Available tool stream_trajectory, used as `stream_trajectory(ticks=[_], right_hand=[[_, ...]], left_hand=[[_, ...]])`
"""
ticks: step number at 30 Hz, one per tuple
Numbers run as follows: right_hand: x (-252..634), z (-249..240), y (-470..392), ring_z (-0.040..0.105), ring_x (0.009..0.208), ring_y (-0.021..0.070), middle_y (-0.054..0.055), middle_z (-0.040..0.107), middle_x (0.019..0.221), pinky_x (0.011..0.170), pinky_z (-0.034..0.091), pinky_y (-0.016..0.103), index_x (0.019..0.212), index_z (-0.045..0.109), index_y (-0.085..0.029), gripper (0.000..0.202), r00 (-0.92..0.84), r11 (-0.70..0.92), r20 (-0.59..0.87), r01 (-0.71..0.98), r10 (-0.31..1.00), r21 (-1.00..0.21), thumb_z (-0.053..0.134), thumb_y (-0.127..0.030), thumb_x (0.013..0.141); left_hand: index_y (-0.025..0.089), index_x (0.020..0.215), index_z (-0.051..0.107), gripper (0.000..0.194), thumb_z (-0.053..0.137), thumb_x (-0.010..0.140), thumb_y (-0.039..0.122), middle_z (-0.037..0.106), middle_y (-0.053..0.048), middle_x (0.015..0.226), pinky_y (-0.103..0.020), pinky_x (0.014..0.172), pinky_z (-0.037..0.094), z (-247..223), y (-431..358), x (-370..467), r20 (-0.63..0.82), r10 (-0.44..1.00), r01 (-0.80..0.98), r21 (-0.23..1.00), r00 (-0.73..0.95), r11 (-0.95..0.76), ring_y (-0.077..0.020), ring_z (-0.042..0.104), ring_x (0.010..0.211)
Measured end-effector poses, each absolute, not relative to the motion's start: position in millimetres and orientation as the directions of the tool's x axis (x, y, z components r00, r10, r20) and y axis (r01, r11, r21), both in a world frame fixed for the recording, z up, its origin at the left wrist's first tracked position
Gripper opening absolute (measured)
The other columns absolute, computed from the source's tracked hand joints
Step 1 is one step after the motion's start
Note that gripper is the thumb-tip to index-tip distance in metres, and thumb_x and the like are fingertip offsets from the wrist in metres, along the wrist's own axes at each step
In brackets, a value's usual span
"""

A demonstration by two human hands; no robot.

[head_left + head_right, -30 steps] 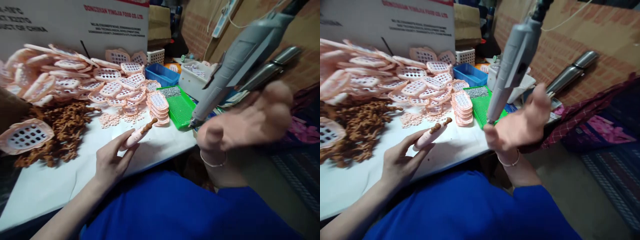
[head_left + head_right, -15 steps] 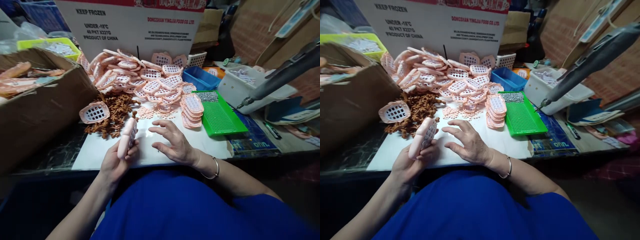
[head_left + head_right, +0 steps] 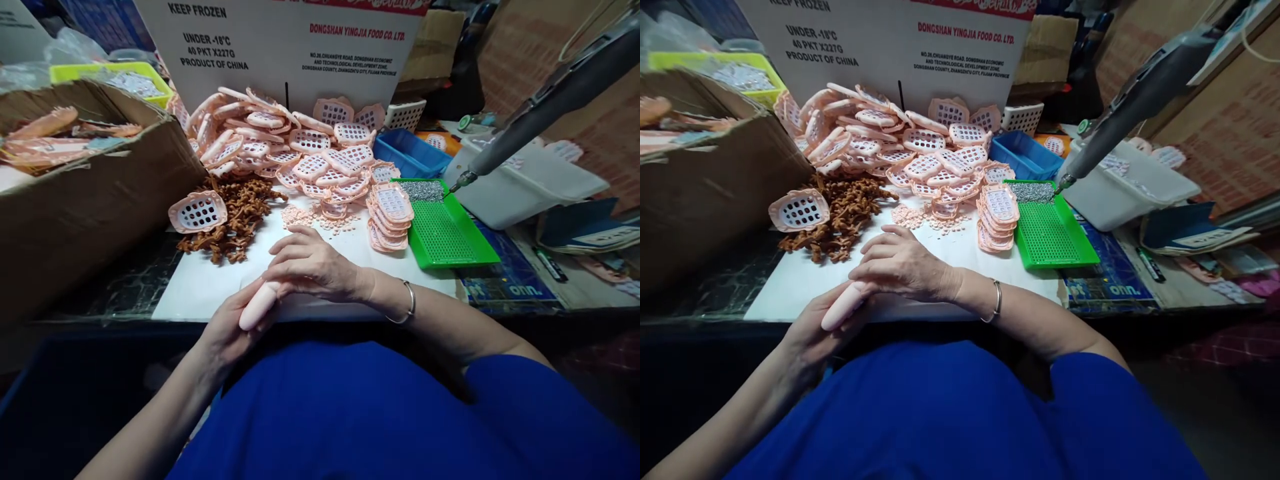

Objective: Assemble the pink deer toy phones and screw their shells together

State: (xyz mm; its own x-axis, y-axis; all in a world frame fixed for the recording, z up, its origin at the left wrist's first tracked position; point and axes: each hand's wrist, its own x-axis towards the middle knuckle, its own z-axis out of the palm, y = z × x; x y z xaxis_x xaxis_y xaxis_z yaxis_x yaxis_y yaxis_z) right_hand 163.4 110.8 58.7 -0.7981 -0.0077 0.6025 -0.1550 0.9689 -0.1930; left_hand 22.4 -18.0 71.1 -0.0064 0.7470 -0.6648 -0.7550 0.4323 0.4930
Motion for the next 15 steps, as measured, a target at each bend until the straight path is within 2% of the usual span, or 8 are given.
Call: stream_trajectory(ticks=[5,7,9,10,12,13,14,15], right_hand=[[159,60,106,0.062,0.108,0.0145,0.004,0.073,0.096,0.121,0.032,0.039,0.106,0.070,-0.017,0.043,-0.785,0.964,0.620,-0.165,0.000,-0.208,0.033,-0.041,0.108],[161,61,105,0.060,0.118,0.0187,0.008,0.073,0.107,0.121,0.033,0.044,0.113,0.068,-0.016,0.042,-0.788,0.967,0.616,-0.155,0.002,-0.202,0.038,-0.045,0.106],[168,63,103,0.053,0.133,0.0252,0.017,0.065,0.130,0.118,0.038,0.049,0.129,0.061,-0.012,0.050,-0.790,0.968,0.611,-0.112,0.050,-0.224,0.045,-0.052,0.102],[175,63,103,0.050,0.137,0.0274,0.021,0.058,0.139,0.115,0.043,0.049,0.136,0.056,-0.011,0.057,-0.786,0.963,0.611,-0.084,0.094,-0.256,0.050,-0.054,0.099],[190,64,103,0.055,0.132,0.0254,0.018,0.061,0.136,0.111,0.049,0.047,0.137,0.055,-0.017,0.043,-0.756,0.940,0.618,-0.010,0.217,-0.342,0.054,-0.040,0.101],[198,63,105,0.060,0.126,0.0241,0.015,0.065,0.129,0.108,0.051,0.045,0.132,0.059,-0.020,0.034,-0.734,0.932,0.625,0.026,0.264,-0.362,0.057,-0.030,0.100],[206,62,106,0.063,0.120,0.0236,0.013,0.068,0.122,0.105,0.053,0.044,0.125,0.063,-0.022,0.028,-0.724,0.929,0.627,0.053,0.288,-0.366,0.059,-0.023,0.097],[213,61,108,0.066,0.115,0.0233,0.011,0.070,0.116,0.101,0.055,0.043,0.119,0.067,-0.024,0.026,-0.727,0.928,0.618,0.071,0.299,-0.365,0.061,-0.017,0.095]], left_hand=[[0.009,0.070,0.066,0.034,0.040,0.092,0.007,0.060,-0.007,0.052,-0.012,0.023,0.022,70,-22,28,-0.667,0.745,-0.686,0.535,0.016,0.493,-0.0056,0.036,0.026],[0.011,0.078,0.070,0.022,0.052,0.090,0.014,0.061,-0.004,0.054,-0.012,0.026,0.028,70,-28,19,-0.630,0.776,-0.665,0.599,-0.046,0.447,-0.0059,0.040,0.029],[0.014,0.089,0.074,0.011,0.069,0.084,0.023,0.067,-0.003,0.063,-0.013,0.036,0.041,71,-40,-2,-0.578,0.803,-0.604,0.696,-0.148,0.389,-0.0075,0.052,0.040],[0.015,0.094,0.075,0.020,0.077,0.078,0.026,0.071,-0.004,0.071,-0.014,0.045,0.049,72,-50,-16,-0.558,0.806,-0.555,0.741,-0.197,0.378,-0.0094,0.059,0.050],[0.017,0.101,0.077,0.044,0.090,0.060,0.029,0.077,-0.007,0.091,-0.019,0.058,0.056,71,-77,-50,-0.630,0.752,-0.501,0.722,-0.193,0.477,-0.0156,0.069,0.067],[0.020,0.105,0.076,0.055,0.093,0.054,0.033,0.078,-0.008,0.093,-0.023,0.056,0.056,70,-93,-67,-0.687,0.713,-0.481,0.677,-0.143,0.557,-0.0188,0.069,0.068],[0.021,0.105,0.077,0.061,0.094,0.050,0.039,0.078,-0.009,0.089,-0.025,0.050,0.054,66,-110,-82,-0.723,0.676,-0.448,0.656,-0.142,0.607,-0.0205,0.068,0.062],[0.020,0.105,0.077,0.062,0.093,0.050,0.042,0.078,-0.010,0.091,-0.028,0.052,0.054,61,-127,-96,-0.779,0.613,-0.394,0.609,-0.132,0.688,-0.0227,0.068,0.064]])
